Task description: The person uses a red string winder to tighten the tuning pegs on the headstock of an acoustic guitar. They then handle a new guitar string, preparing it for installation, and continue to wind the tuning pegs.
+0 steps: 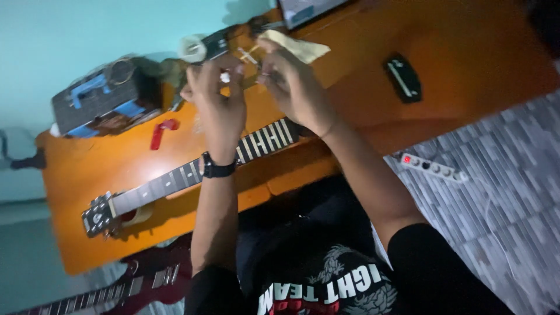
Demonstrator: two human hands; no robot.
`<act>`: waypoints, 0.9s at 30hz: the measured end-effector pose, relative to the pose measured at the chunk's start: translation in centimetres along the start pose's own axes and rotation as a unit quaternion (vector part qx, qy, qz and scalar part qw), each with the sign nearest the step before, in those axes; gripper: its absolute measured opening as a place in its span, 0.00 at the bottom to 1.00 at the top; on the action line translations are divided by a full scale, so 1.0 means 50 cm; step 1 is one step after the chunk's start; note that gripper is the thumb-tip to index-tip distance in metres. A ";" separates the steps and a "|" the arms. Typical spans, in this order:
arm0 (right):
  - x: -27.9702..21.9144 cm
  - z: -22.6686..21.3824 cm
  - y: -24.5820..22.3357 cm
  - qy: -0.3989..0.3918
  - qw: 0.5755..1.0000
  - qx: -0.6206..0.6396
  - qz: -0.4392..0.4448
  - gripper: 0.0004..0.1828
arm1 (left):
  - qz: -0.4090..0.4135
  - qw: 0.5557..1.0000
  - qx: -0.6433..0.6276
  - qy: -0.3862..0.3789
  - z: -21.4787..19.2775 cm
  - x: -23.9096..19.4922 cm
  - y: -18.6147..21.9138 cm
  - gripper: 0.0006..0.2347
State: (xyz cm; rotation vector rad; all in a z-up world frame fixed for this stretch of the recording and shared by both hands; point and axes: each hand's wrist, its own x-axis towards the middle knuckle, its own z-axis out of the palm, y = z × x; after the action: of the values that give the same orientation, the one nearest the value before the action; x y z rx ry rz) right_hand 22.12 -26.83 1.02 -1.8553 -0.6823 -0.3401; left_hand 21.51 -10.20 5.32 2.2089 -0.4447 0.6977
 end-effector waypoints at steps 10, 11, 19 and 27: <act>-0.021 0.027 -0.005 -0.004 0.992 0.111 0.064 0.05 | 0.027 0.999 -0.003 -0.030 -0.027 -0.050 -0.091 0.02; -0.023 0.024 0.015 0.021 0.990 0.133 0.036 0.04 | 0.066 0.996 -0.007 -0.055 -0.030 -0.049 -0.112 0.04; -0.090 -0.122 0.083 0.156 0.983 0.028 0.095 0.06 | 0.061 0.986 0.054 -0.148 -0.253 -0.061 -0.299 0.05; -0.180 -0.209 0.118 0.219 0.962 -0.045 0.156 0.07 | -0.095 0.954 0.134 -0.249 -0.322 -0.120 -0.472 0.10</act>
State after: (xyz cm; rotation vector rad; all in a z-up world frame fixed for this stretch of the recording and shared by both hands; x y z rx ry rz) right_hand 19.38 -40.62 -4.24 -1.8511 -0.0714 -0.5579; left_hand 23.31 17.82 -2.65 2.6449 -0.3917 0.0889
